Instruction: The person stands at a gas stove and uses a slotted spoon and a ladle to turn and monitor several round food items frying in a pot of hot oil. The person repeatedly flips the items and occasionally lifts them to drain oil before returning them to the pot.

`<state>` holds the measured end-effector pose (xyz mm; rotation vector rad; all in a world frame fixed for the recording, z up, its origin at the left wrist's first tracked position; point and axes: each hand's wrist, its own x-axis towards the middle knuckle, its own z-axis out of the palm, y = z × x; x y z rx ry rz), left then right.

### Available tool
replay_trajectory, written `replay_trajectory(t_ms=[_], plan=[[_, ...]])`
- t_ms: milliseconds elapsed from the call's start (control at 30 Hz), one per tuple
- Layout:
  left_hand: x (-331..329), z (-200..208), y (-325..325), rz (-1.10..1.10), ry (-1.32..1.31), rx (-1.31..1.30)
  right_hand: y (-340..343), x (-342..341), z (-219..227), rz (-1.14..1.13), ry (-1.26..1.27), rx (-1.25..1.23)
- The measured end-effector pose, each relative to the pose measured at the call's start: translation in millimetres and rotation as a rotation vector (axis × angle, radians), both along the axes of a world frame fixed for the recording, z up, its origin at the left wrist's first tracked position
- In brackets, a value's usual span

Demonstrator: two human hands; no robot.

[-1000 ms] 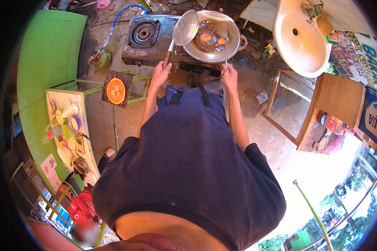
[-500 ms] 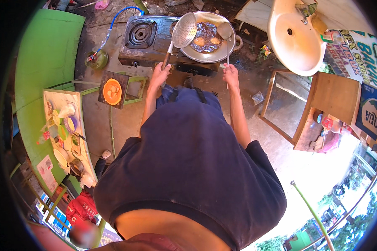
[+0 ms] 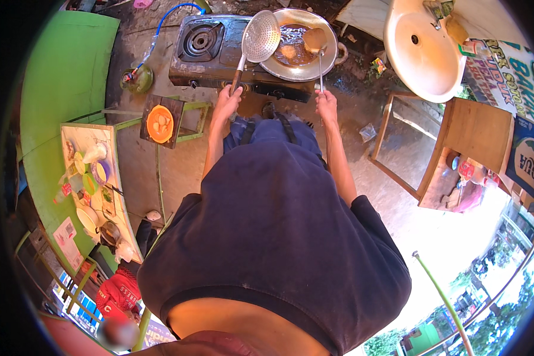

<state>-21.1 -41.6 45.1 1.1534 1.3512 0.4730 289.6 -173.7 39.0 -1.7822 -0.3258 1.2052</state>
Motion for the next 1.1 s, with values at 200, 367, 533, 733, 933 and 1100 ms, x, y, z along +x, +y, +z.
replay_trajectory(t_ms=[200,367,533,733,933,1100], plan=[[-5.4,2.1,-5.7,0.013,0.055,-0.011,12.2,2.9,1.9,0.04,0.019,0.011],[-6.5,1.6,-5.9,0.043,-0.021,-0.047,21.1,-0.4,2.2,0.079,0.062,0.012],[-2.0,5.5,-1.4,0.041,-0.043,-0.06,22.6,-10.7,9.1,0.066,0.019,-0.025],[1.6,-3.3,3.3,0.003,-0.033,-0.048,8.5,-0.6,1.4,0.057,0.038,-0.009],[-2.0,6.8,-1.7,0.005,-0.018,-0.047,-6.2,5.4,-12.7,0.027,0.026,-0.042],[-5.3,7.9,-6.2,0.036,-0.059,-0.109,-3.2,12.1,-16.2,0.121,-0.094,-0.1]])
